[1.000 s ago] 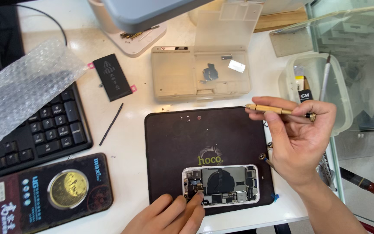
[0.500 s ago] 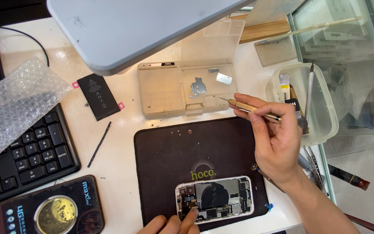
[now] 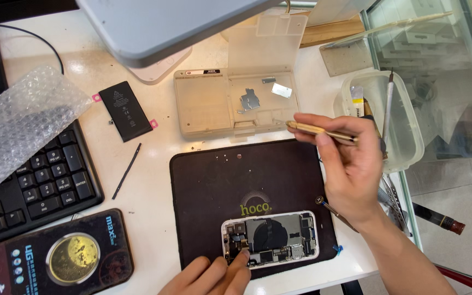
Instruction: The person disassembles a smartphone on a workbench, using a screwdriver to remove screws and tweezers to handle small components. They remove the camera module and other internal parts, placing them on the mat and in a parts tray.
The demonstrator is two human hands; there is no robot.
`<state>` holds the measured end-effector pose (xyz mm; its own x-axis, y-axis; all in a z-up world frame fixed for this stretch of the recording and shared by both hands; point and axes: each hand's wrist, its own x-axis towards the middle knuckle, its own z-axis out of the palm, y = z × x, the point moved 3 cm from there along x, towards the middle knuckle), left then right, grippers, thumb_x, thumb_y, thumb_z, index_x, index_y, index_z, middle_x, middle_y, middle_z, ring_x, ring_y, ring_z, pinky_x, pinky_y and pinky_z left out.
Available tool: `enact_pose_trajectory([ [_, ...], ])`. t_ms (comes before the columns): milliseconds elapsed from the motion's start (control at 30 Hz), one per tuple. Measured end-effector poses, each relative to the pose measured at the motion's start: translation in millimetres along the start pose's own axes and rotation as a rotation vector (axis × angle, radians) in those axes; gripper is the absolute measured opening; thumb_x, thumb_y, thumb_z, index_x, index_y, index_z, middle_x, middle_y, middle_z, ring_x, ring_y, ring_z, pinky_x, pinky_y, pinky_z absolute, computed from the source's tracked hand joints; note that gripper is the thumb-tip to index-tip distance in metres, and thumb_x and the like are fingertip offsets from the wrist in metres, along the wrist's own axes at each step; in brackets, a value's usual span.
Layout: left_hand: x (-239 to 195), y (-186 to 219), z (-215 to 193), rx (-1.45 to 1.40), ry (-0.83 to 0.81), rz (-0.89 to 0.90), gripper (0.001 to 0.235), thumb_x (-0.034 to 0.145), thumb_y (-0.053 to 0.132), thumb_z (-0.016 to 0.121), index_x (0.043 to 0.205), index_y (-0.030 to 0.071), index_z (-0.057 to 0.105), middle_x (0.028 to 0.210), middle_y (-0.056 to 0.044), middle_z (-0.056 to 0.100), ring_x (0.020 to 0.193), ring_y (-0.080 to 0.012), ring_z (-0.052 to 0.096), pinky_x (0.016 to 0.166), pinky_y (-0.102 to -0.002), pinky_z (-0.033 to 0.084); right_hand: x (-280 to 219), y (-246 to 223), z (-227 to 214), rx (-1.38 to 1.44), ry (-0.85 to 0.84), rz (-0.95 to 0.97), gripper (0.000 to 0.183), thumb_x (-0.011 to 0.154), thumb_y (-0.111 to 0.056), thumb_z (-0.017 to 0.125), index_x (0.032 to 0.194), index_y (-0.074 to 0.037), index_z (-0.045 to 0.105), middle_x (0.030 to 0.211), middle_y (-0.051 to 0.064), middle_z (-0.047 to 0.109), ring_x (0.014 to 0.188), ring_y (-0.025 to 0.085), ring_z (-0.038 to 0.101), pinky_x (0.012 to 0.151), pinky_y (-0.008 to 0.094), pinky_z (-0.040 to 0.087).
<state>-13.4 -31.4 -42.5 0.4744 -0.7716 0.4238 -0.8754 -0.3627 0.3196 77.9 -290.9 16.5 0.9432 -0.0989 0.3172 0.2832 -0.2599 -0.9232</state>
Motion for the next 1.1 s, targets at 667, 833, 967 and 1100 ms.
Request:
enact_pose_trajectory([
  [667,37,5,-41,-0.143,0.151,-0.141,0.025,0.094,0.011,0.081,0.103,-0.006,0.066,0.093,-0.009,0.067,0.074,-0.0179,0.058,0.063,-0.033,0.043,-168,-1,29,0.345,0.141,0.142,0.041,0.092,0.017,0.057,0.125,0.002,0.039,0.108,0.037,0.069,0.104,0.036,0.076,0.095,0.048,0.066],
  [833,38,4,-41,-0.153,0.135,-0.137,0.022,0.092,0.009,0.080,0.102,-0.007,0.067,0.079,-0.008,0.065,0.070,-0.0174,0.056,0.060,-0.033,0.040,-166,-1,29,0.306,0.135,0.151,0.040,0.092,0.017,0.058,0.124,0.002,0.040,0.108,0.037,0.069,0.102,0.035,0.077,0.092,0.045,0.067],
  [967,37,3,-41,-0.180,0.122,-0.143,0.018,0.094,0.008,0.078,0.098,-0.005,0.067,0.071,-0.006,0.062,0.067,-0.0170,0.054,0.058,-0.033,0.038,-166,0,29,0.300,0.159,0.188,0.039,0.094,0.015,0.058,0.126,0.002,0.040,0.107,0.036,0.071,0.098,0.033,0.078,0.086,0.042,0.068],
  [1100,37,3,-40,-0.211,0.107,-0.157,0.016,0.094,0.009,0.077,0.098,-0.004,0.068,0.070,-0.007,0.063,0.066,-0.0157,0.053,0.058,-0.033,0.037,-165,-1,29,0.234,0.164,0.185,0.038,0.094,0.013,0.060,0.125,0.001,0.040,0.105,0.034,0.072,0.096,0.031,0.079,0.084,0.040,0.069],
])
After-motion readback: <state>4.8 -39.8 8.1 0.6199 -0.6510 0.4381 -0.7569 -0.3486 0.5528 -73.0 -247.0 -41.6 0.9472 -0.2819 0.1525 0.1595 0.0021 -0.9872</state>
